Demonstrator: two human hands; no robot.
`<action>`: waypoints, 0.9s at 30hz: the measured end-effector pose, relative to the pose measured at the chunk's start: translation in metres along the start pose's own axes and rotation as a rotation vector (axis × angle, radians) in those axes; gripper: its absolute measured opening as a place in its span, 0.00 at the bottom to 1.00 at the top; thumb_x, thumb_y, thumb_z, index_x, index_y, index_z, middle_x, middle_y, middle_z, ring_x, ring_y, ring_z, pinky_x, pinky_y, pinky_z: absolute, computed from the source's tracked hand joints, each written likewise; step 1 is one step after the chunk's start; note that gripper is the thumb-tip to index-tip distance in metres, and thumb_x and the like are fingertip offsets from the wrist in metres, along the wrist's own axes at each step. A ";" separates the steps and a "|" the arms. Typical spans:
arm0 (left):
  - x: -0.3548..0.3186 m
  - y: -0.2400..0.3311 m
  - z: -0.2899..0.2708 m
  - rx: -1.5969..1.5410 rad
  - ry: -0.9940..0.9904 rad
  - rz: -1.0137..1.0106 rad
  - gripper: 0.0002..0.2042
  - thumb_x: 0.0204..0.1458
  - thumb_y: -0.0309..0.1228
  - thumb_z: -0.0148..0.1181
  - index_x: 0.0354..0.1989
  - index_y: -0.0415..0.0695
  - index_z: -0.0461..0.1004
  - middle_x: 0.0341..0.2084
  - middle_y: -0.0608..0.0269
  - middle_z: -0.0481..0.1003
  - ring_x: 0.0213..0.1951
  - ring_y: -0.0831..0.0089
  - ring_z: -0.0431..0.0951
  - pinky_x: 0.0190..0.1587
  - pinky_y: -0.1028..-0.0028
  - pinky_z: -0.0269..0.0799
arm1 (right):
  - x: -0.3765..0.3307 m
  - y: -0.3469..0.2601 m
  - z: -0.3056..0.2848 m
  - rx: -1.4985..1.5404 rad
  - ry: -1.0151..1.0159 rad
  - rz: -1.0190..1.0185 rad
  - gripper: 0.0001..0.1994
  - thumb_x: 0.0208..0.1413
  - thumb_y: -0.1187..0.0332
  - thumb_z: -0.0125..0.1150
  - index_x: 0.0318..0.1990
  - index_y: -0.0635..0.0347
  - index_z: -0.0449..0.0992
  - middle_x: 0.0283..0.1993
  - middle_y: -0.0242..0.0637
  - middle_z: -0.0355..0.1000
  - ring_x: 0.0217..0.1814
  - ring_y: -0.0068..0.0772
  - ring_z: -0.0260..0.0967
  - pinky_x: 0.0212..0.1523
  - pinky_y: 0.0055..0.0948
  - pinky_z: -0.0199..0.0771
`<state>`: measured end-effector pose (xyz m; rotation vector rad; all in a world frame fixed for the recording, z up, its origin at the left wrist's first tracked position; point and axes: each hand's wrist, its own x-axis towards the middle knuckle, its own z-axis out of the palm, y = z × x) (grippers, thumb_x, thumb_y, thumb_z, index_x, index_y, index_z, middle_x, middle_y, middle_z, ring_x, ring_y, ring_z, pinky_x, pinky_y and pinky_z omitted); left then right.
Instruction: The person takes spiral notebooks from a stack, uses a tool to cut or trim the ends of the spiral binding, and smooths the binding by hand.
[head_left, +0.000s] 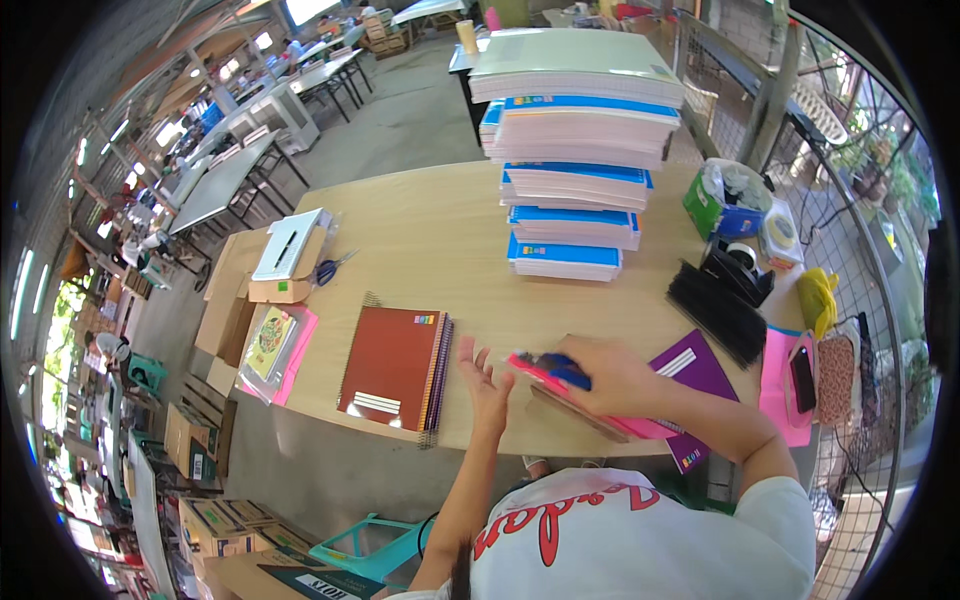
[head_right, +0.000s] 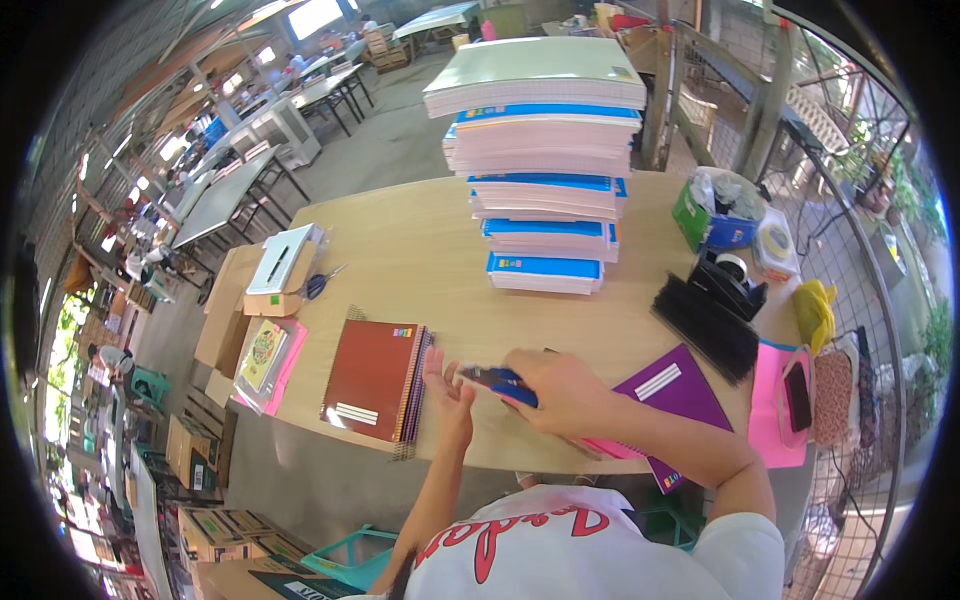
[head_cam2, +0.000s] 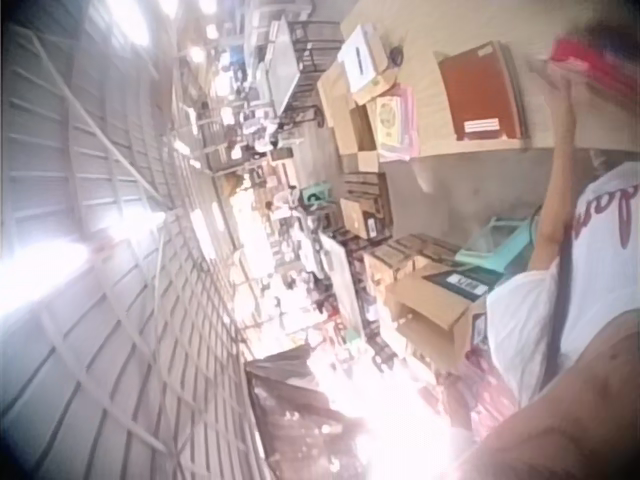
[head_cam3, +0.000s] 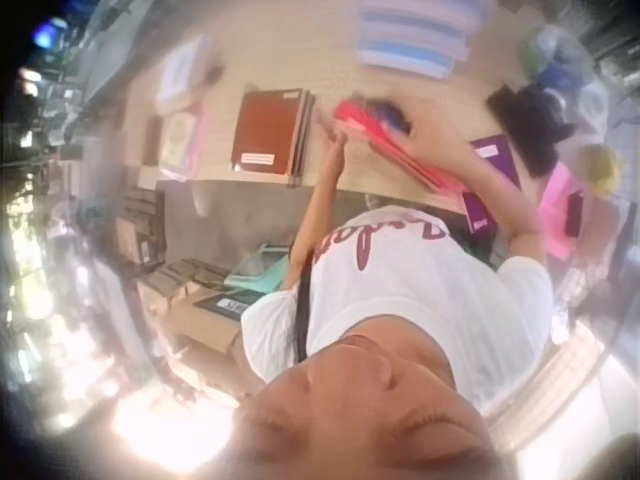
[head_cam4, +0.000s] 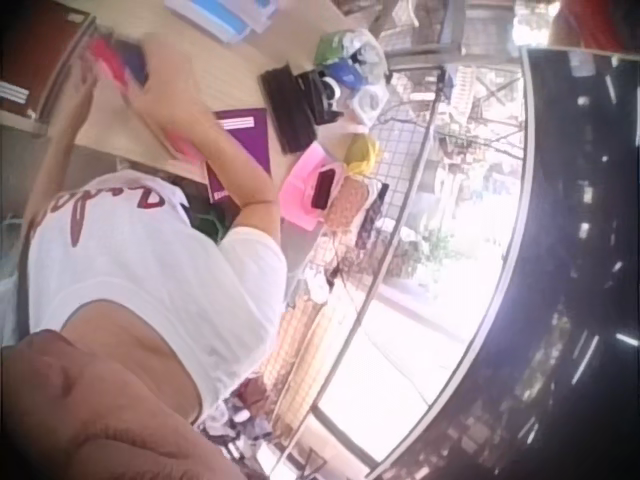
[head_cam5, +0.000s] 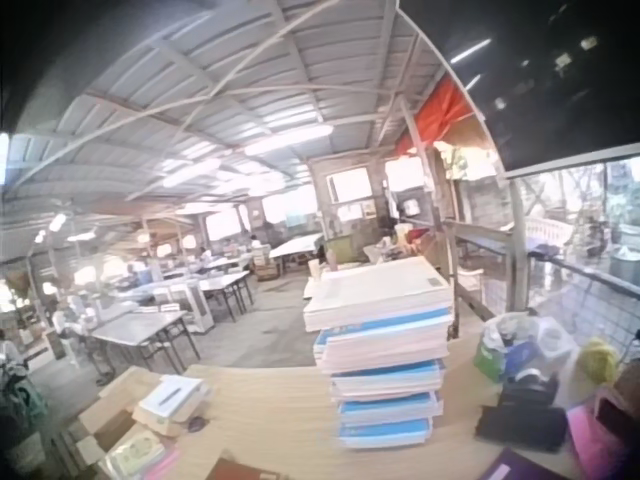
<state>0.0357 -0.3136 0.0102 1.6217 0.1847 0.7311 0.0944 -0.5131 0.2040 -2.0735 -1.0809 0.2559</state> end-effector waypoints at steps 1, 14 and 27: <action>-0.009 -0.010 -0.016 -0.231 0.029 -0.141 0.34 0.52 0.26 0.67 0.66 0.43 0.56 0.50 0.60 0.73 0.46 0.72 0.75 0.49 0.73 0.74 | 0.008 -0.018 -0.013 0.072 0.098 -0.058 0.14 0.55 0.67 0.63 0.45 0.64 0.72 0.32 0.44 0.73 0.33 0.44 0.74 0.37 0.37 0.73; 0.125 0.002 -0.286 0.891 0.083 -0.015 0.16 0.62 0.30 0.52 0.56 0.42 0.75 0.35 0.49 0.79 0.44 0.62 0.80 0.47 0.66 0.73 | 0.227 0.055 0.219 0.475 0.509 0.394 0.31 0.43 0.67 0.67 0.58 0.59 0.67 0.50 0.54 0.74 0.53 0.55 0.73 0.52 0.46 0.72; 0.077 -0.075 -0.297 1.233 0.148 -0.090 0.18 0.62 0.36 0.52 0.60 0.57 0.73 0.53 0.58 0.73 0.54 0.53 0.72 0.51 0.56 0.71 | 0.216 0.096 0.278 0.329 0.214 0.545 0.38 0.42 0.69 0.71 0.63 0.53 0.59 0.58 0.58 0.59 0.55 0.61 0.67 0.55 0.49 0.72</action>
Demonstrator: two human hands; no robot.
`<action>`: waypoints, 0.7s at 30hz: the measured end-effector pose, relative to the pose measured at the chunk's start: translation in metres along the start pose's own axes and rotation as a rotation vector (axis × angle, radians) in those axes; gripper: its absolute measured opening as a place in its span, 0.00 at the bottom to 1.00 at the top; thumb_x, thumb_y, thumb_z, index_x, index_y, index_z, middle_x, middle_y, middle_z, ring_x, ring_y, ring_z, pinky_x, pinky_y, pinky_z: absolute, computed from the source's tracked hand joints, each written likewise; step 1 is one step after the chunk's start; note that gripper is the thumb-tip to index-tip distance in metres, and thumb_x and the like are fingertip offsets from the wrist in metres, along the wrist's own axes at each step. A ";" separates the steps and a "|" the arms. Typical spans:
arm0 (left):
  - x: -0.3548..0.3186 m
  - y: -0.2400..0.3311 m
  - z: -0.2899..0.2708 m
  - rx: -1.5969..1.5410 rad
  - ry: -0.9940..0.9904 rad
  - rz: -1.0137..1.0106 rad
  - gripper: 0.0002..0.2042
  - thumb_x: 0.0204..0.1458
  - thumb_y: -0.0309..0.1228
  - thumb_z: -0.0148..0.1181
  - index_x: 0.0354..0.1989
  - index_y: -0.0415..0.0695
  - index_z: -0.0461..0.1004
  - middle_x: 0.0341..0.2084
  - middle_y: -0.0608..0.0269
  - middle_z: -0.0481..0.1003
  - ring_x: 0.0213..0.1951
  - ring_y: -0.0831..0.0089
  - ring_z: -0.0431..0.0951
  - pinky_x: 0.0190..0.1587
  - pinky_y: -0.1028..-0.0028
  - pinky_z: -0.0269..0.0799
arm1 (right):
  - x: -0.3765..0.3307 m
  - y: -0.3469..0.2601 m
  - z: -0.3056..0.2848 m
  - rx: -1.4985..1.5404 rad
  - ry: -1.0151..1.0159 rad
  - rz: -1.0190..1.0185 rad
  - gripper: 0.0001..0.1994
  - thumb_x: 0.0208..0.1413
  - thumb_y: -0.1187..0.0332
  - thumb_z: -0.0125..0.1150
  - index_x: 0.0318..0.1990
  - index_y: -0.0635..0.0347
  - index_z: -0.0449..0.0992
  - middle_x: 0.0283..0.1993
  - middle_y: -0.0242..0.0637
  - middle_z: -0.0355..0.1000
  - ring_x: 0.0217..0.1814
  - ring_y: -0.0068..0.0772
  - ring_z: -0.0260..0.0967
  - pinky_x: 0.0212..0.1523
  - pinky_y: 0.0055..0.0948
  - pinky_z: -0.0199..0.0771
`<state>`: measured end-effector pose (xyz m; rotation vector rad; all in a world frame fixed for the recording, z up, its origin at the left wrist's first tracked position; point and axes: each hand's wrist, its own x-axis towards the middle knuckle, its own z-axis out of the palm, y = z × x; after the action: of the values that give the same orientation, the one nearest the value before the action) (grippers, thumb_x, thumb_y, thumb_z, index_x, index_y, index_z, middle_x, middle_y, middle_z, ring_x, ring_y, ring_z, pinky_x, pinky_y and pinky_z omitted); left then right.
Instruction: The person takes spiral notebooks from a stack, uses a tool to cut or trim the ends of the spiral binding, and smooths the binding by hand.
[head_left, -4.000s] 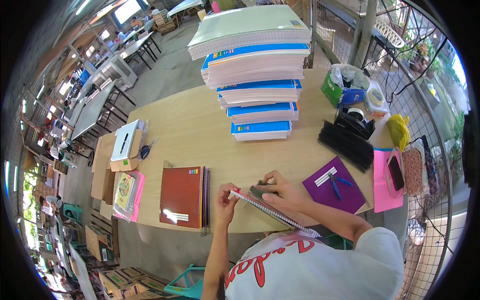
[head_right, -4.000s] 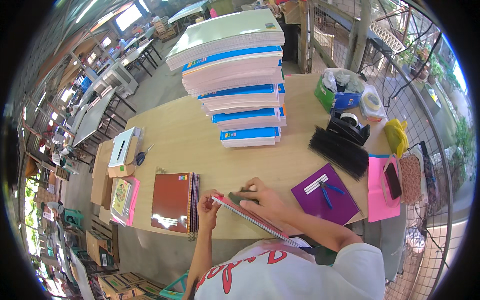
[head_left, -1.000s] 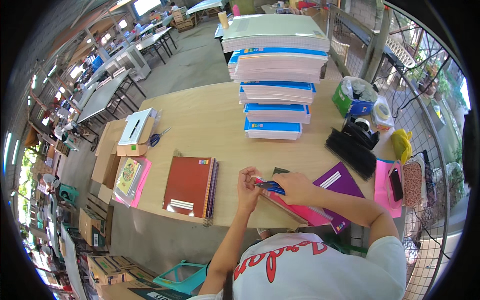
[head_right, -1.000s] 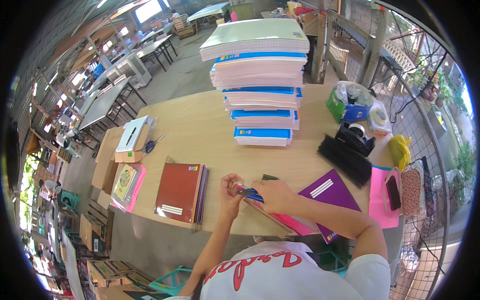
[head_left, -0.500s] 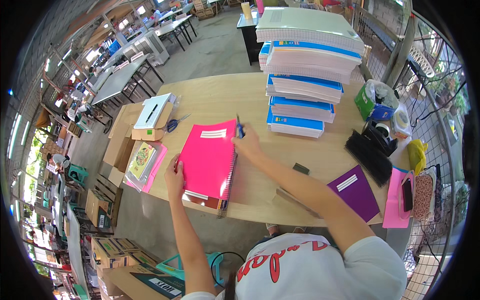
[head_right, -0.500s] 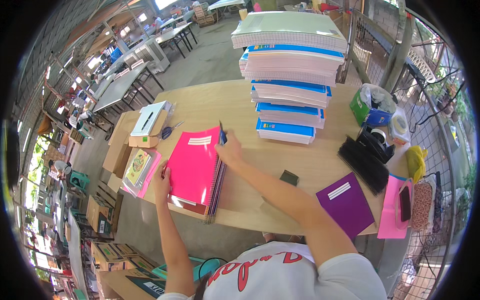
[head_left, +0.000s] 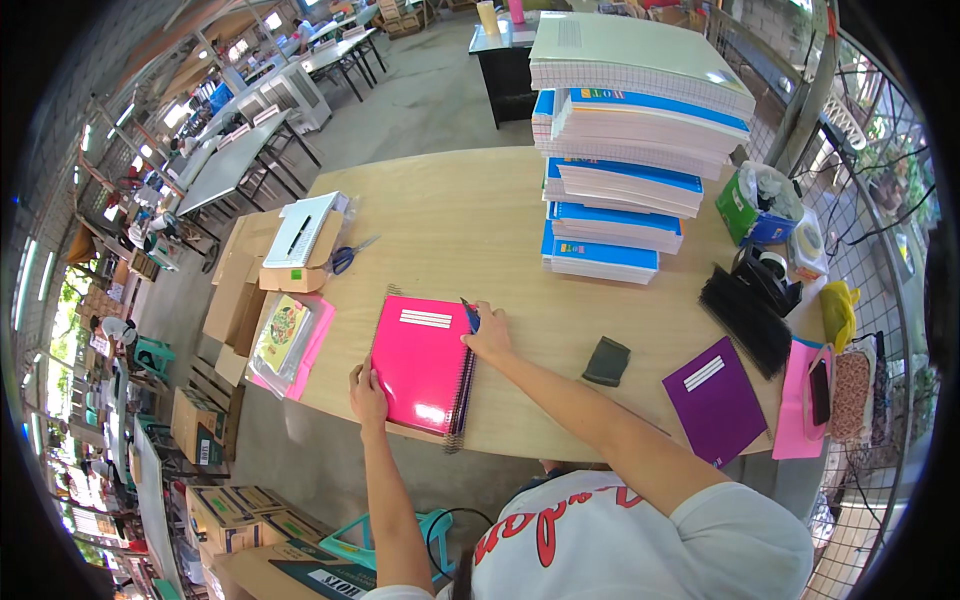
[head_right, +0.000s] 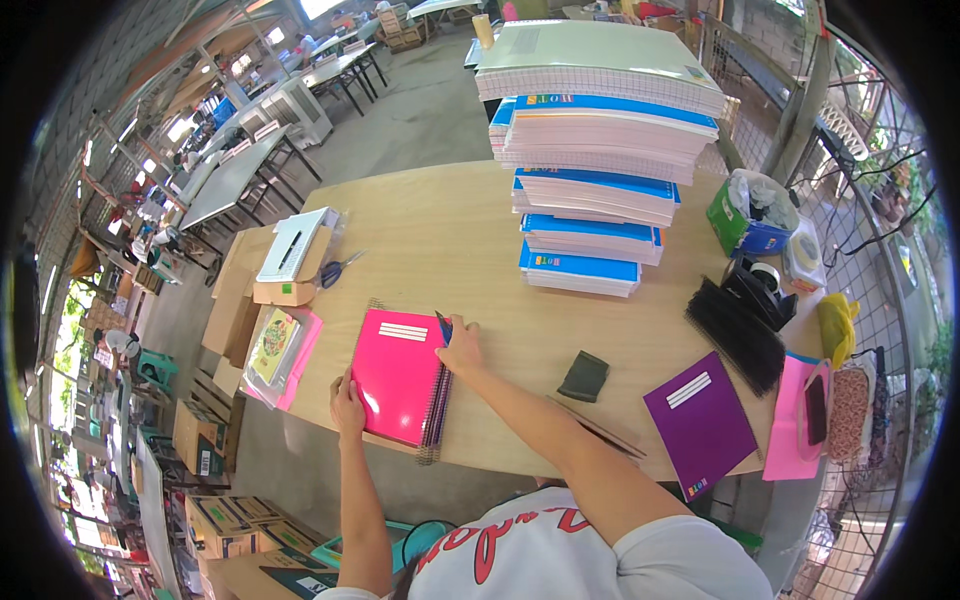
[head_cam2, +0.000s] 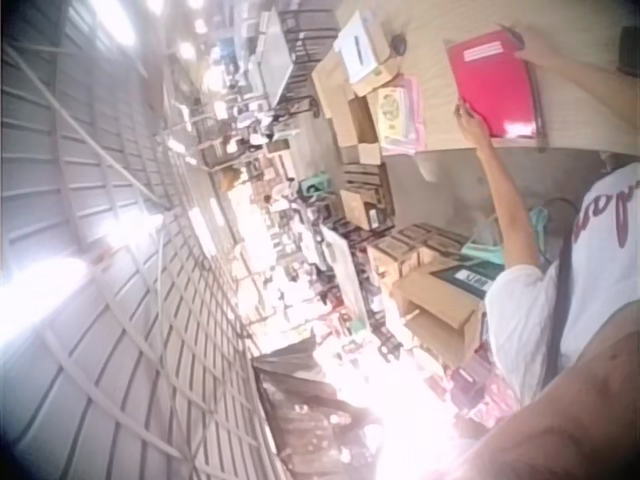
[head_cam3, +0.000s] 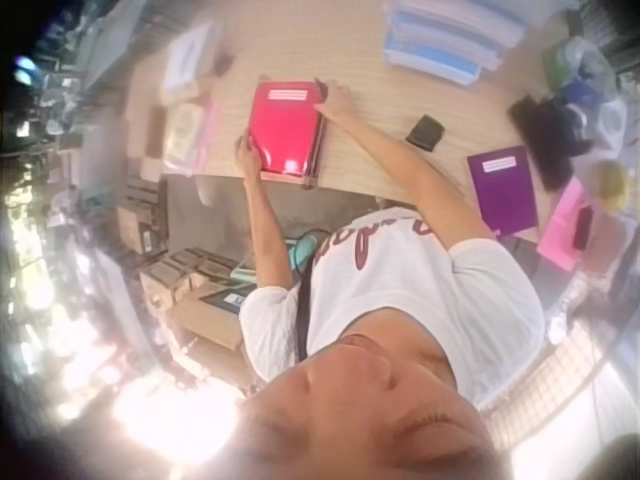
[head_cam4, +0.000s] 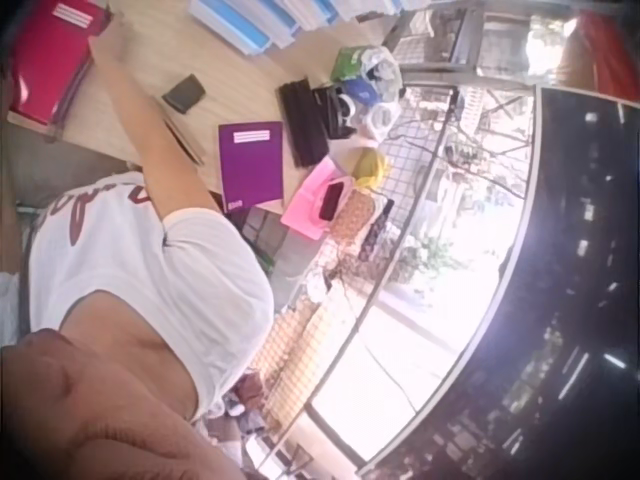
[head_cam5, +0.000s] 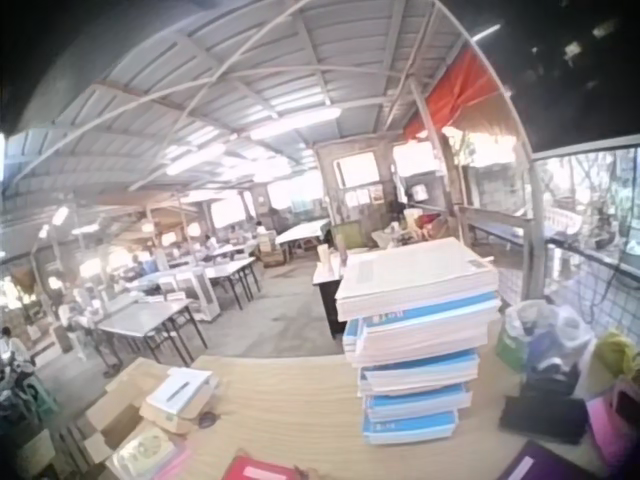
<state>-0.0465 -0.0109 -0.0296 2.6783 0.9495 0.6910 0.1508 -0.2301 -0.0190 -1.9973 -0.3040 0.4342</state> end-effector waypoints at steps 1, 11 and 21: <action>0.004 0.002 0.001 -0.195 -0.150 -0.112 0.18 0.62 0.36 0.52 0.61 0.57 0.73 0.57 0.58 0.70 0.59 0.51 0.69 0.53 0.55 0.71 | 0.002 0.004 -0.004 -0.023 -0.023 -0.024 0.39 0.43 0.67 0.73 0.64 0.52 0.59 0.60 0.57 0.57 0.55 0.60 0.67 0.56 0.48 0.72; 0.073 0.254 -0.105 -0.393 0.256 0.486 0.28 0.51 0.23 0.64 0.64 0.43 0.67 0.67 0.45 0.57 0.64 0.49 0.64 0.62 0.58 0.65 | -0.067 -0.021 -0.166 0.133 -0.111 -0.432 0.26 0.56 0.57 0.65 0.60 0.56 0.67 0.49 0.50 0.69 0.53 0.51 0.70 0.52 0.44 0.71; 0.150 0.636 -0.172 -0.443 -0.020 1.476 0.21 0.48 0.25 0.67 0.52 0.57 0.78 0.49 0.58 0.75 0.56 0.55 0.72 0.56 0.59 0.70 | -0.215 0.042 -0.326 -0.200 0.106 -0.231 0.22 0.59 0.61 0.64 0.57 0.58 0.66 0.48 0.49 0.70 0.50 0.53 0.70 0.49 0.42 0.71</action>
<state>0.3115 -0.3952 0.3949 2.5008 -1.2485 0.8757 0.0976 -0.5955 0.1141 -2.1395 -0.5223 0.1552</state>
